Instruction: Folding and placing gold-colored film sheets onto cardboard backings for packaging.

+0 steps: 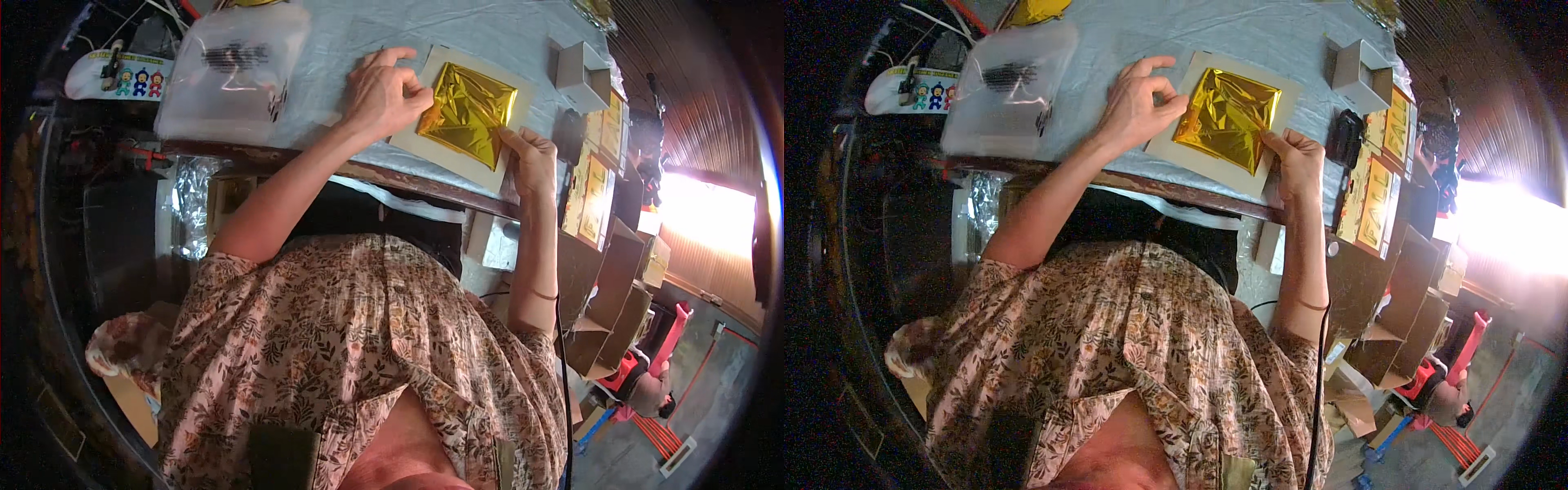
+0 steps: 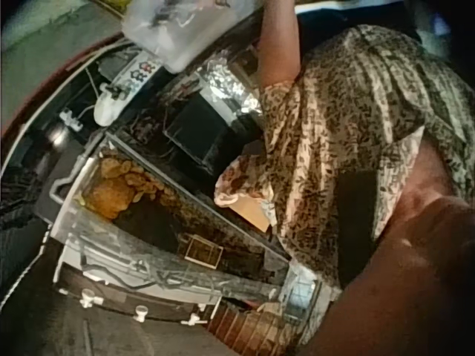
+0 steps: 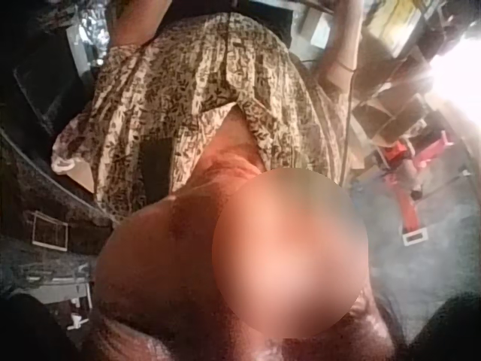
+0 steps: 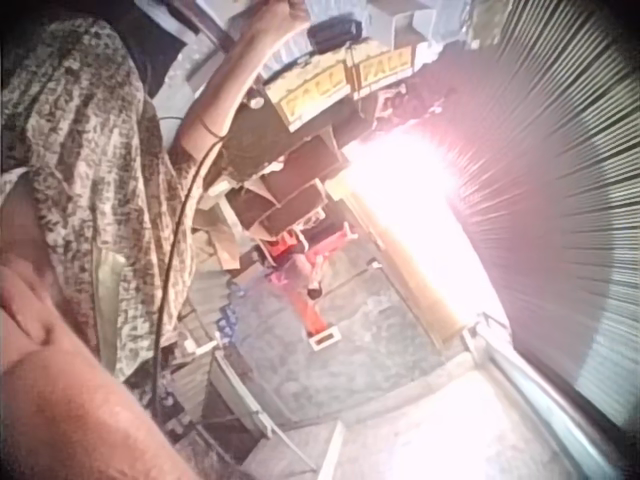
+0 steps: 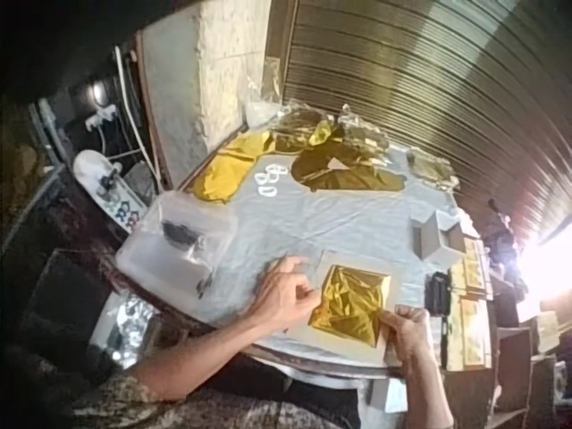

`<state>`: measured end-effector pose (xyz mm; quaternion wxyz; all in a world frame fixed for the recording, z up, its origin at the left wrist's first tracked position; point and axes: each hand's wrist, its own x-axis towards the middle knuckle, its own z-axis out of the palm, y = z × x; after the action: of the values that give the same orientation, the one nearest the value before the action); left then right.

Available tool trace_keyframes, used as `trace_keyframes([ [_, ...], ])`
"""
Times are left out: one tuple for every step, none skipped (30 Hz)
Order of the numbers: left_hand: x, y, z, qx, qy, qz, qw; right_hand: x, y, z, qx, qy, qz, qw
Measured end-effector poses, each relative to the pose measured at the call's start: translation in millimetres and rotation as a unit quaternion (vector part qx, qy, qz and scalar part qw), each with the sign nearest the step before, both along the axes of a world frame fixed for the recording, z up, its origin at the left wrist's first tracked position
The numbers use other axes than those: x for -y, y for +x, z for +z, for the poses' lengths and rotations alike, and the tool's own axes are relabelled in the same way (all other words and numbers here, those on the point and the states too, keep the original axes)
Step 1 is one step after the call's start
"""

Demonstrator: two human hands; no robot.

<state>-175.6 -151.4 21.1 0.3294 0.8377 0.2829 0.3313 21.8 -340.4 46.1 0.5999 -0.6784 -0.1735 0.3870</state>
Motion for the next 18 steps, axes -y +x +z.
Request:
trace_keyframes([
  [2.2,-0.5,2.7,-0.013,-0.002,0.003,1.0,-1.5,-1.4,1.4,0.001,0.006,0.005,1.0],
  [3.4,-0.4,5.1,-0.026,-0.004,0.005,1.0,-3.8,-0.7,2.7,0.002,0.008,0.005,1.0],
  [3.8,0.6,5.1,-0.025,-0.002,0.006,1.0,-6.3,0.3,3.9,0.001,-0.008,0.014,1.0],
  [5.0,1.5,4.1,-0.024,0.003,0.005,1.0,-8.4,0.8,5.1,0.001,-0.025,0.022,0.999],
  [5.0,2.3,3.3,-0.024,0.007,0.004,1.0,-11.7,0.4,3.3,0.002,-0.023,0.022,0.999],
  [3.4,2.9,2.5,-0.023,0.009,0.004,1.0,-16.4,-0.7,-0.6,-0.004,-0.023,0.02,1.0],
  [2.5,4.1,2.6,-0.031,0.018,-0.002,0.999,-20.7,-1.7,-2.8,-0.011,-0.025,0.017,0.999],
  [1.5,5.5,2.9,-0.04,0.027,-0.009,0.999,-25.1,-2.7,-2.8,-0.01,-0.035,0.017,0.999],
  [1.5,6.7,3.2,-0.039,0.028,-0.009,0.999,-28.4,-3.1,-5.1,-0.01,-0.034,0.017,0.999],
  [2.3,5.4,5.0,-0.032,0.035,-0.009,0.999,-32.7,-5.7,-7.3,-0.011,-0.015,0.027,0.999],
  [3.2,4.3,7.4,-0.025,0.043,-0.01,0.999,-37.0,-8.4,-7.9,-0.011,0.003,0.037,0.999],
  [4.5,3.2,10.6,-0.02,0.049,-0.008,0.999,-39.6,-13.3,-7.7,-0.015,0.024,0.027,0.999],
  [6.3,3.1,16.3,0.0,0.065,-0.013,0.998,-40.6,-16.3,-4.7,-0.012,0.031,0.024,0.999],
  [8.6,3.3,23.4,0.02,0.083,-0.019,0.996,-41.9,-17.3,-1.5,-0.028,0.042,0.0,0.999],
  [13.0,-0.5,31.3,0.025,0.092,-0.022,0.995,-41.2,-16.8,2.3,-0.043,0.054,-0.025,0.997],
  [18.9,-7.0,41.8,0.056,0.115,-0.042,0.991,-38.0,-13.2,5.1,-0.042,0.066,-0.035,0.996],
  [26.1,-16.1,49.4,0.087,0.138,-0.06,0.985,-35.3,-11.0,10.4,-0.035,0.076,-0.039,0.996],
  [37.0,-28.9,53.2,0.117,0.11,-0.101,0.982,-31.9,-9.6,17.4,-0.041,0.085,-0.048,0.994],
])
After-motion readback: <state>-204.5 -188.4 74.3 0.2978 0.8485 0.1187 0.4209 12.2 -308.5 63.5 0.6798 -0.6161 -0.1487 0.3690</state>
